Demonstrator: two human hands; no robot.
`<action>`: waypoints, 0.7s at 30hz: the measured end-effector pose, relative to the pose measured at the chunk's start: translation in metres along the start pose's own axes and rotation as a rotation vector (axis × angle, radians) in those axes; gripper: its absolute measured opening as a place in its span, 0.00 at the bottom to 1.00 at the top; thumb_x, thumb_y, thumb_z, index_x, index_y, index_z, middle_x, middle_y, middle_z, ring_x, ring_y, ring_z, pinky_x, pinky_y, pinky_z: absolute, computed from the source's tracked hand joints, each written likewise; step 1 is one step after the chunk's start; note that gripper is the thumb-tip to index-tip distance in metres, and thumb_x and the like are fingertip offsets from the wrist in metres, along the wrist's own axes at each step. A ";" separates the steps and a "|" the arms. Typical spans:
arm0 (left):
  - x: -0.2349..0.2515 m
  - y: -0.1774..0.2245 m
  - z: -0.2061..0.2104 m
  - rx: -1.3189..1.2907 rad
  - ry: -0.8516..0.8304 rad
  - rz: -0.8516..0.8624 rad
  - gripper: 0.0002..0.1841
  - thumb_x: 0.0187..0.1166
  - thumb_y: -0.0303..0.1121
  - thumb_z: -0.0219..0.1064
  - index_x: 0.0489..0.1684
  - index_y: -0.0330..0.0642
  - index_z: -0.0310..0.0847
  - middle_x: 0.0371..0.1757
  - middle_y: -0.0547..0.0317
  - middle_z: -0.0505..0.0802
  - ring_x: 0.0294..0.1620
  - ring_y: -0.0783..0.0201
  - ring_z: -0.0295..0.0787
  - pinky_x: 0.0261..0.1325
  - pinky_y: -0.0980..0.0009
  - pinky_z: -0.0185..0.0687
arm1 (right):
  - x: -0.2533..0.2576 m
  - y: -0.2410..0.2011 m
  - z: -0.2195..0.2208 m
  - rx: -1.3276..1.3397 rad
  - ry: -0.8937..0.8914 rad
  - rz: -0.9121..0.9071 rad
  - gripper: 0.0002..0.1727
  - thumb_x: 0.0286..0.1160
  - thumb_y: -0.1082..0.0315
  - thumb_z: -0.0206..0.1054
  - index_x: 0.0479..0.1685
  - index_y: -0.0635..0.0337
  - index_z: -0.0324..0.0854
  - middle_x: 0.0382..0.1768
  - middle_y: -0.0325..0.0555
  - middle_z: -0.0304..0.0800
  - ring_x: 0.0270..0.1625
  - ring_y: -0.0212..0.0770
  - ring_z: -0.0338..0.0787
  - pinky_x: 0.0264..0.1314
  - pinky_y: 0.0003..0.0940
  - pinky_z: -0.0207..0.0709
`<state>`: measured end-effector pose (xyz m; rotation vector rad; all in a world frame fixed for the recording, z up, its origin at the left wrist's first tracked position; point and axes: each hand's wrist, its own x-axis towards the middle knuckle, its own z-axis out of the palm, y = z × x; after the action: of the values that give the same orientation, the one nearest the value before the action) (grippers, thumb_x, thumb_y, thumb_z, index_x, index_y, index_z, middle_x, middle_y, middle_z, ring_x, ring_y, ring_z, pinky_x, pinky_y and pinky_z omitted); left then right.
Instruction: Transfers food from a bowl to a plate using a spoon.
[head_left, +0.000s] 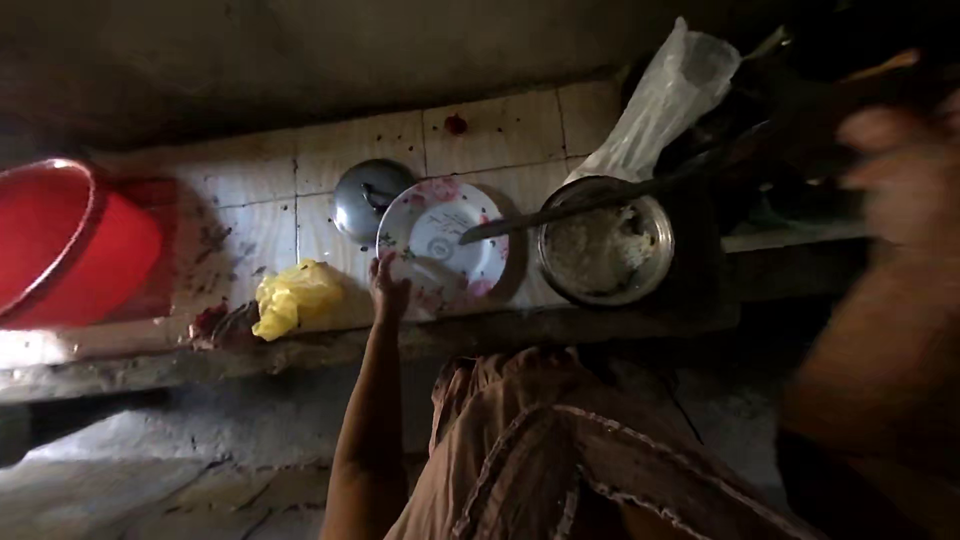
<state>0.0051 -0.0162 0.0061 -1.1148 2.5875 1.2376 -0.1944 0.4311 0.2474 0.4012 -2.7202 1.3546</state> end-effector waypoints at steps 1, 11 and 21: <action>0.002 -0.001 -0.008 0.039 -0.067 0.021 0.37 0.70 0.19 0.74 0.84 0.42 0.69 0.89 0.31 0.63 0.86 0.33 0.63 0.80 0.36 0.67 | -0.016 -0.019 0.026 0.011 -0.014 0.039 0.16 0.79 0.65 0.66 0.56 0.71 0.77 0.42 0.32 0.83 0.39 0.09 0.77 0.44 0.12 0.76; -0.053 0.123 -0.054 0.105 -0.433 0.581 0.23 0.87 0.37 0.61 0.75 0.31 0.77 0.70 0.37 0.88 0.66 0.43 0.88 0.70 0.45 0.80 | -0.071 -0.023 0.142 0.106 -0.393 0.117 0.08 0.76 0.73 0.70 0.46 0.68 0.91 0.34 0.49 0.92 0.35 0.36 0.88 0.44 0.36 0.84; -0.087 0.155 0.000 0.023 -0.745 0.582 0.18 0.84 0.35 0.63 0.67 0.35 0.83 0.38 0.54 0.93 0.32 0.69 0.86 0.41 0.70 0.83 | -0.065 0.030 0.103 0.205 -0.277 0.224 0.09 0.79 0.69 0.68 0.45 0.67 0.89 0.35 0.43 0.91 0.34 0.26 0.83 0.40 0.25 0.79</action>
<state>-0.0291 0.0990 0.1374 0.1600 2.3292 1.3473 -0.1345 0.3799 0.1495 0.3272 -2.9289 1.7682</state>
